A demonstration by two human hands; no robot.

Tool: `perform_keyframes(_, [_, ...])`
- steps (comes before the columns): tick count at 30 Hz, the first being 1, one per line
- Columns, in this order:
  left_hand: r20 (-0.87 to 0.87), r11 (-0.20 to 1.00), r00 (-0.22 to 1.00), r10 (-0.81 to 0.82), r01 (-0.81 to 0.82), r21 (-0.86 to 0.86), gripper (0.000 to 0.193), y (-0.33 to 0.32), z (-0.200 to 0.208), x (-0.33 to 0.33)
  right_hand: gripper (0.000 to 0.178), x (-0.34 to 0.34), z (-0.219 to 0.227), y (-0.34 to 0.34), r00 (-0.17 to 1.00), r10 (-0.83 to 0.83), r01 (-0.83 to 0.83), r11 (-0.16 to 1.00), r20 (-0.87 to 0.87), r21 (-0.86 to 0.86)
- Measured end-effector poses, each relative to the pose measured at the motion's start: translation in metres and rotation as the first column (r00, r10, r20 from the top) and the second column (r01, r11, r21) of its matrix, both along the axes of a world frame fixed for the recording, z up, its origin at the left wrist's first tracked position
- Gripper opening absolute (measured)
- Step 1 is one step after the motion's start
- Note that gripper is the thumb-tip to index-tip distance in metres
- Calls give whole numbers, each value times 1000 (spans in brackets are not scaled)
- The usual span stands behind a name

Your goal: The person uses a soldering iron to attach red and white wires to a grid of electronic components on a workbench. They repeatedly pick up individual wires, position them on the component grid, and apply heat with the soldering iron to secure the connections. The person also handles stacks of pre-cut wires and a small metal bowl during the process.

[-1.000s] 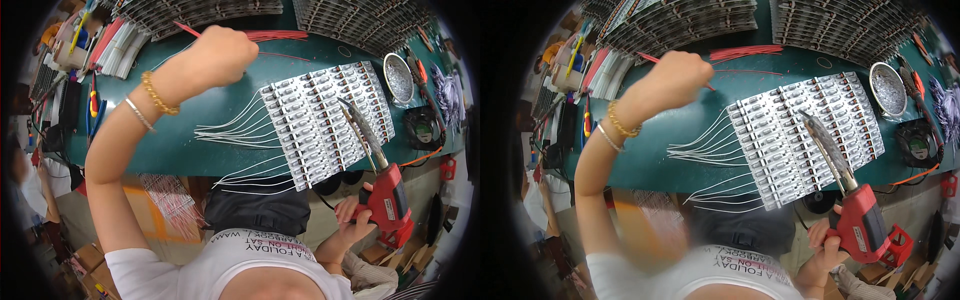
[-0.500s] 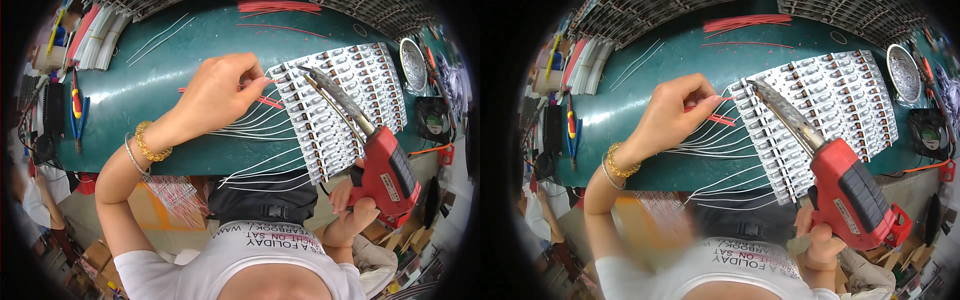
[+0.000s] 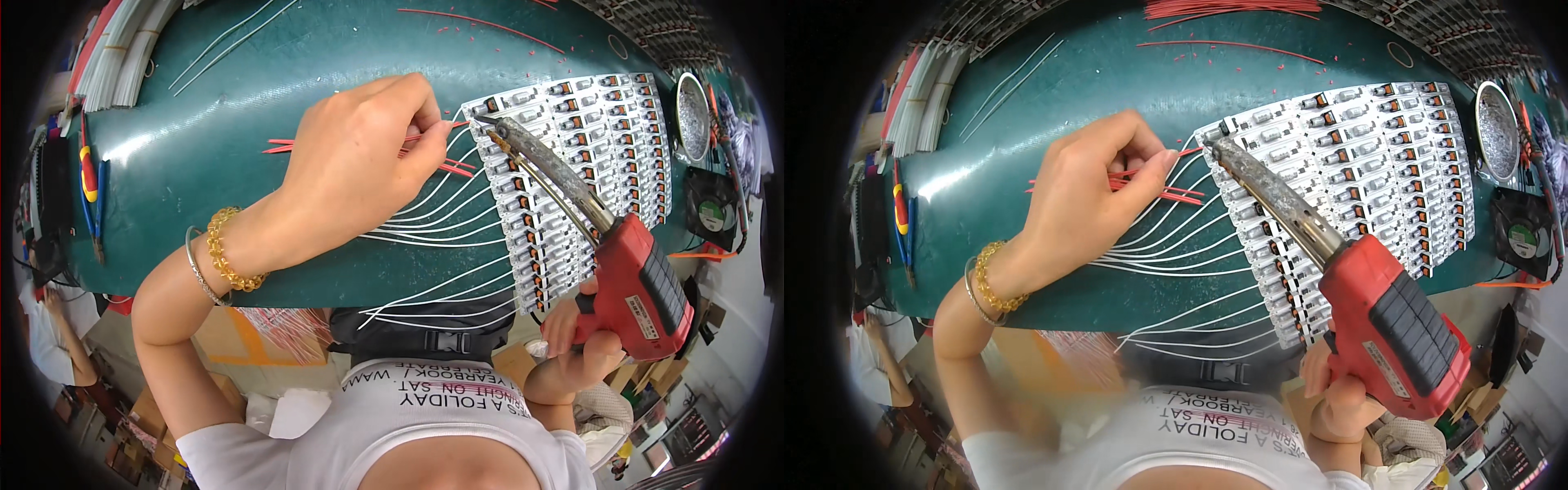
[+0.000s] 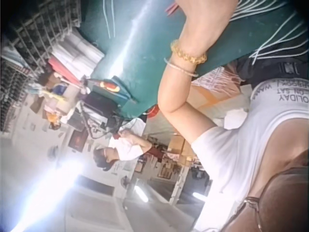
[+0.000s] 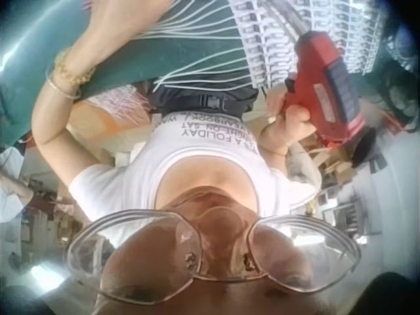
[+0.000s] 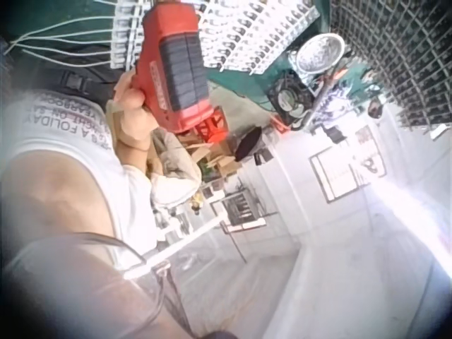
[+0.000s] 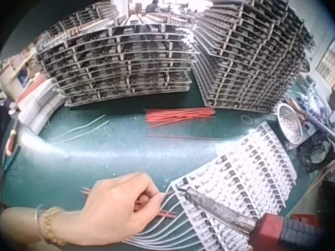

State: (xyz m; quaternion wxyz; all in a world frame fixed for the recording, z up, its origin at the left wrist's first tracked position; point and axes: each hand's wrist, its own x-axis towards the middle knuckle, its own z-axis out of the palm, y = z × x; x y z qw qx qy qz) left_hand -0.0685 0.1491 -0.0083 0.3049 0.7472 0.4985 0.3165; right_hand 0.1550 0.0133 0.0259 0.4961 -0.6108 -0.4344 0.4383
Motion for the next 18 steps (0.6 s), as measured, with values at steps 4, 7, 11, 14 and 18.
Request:
perform_keyframes(4, [-2,1000,1000,6,-6,20,15,0,-2,0,70,-2,0,-2,998,-38,37,999,40,18])
perform_keyframes(7, [-12,999,1000,7,-7,39,14,0,-5,1,66,-5,1,2,998,-28,26,999,51,26])
perform_keyframes(11, [-34,999,999,16,-14,45,14,0,-3,1,63,-1,0,1,999,35,-37,997,39,68])
perform_keyframes(14, [-27,998,1000,8,-6,55,14,0,-4,2,64,-2,1,-3,999,-12,10,999,40,43])
perform_keyframes(18, [-42,997,999,7,-4,73,15,0,-4,0,69,8,-2,-10,975,-60,37,993,214,111])
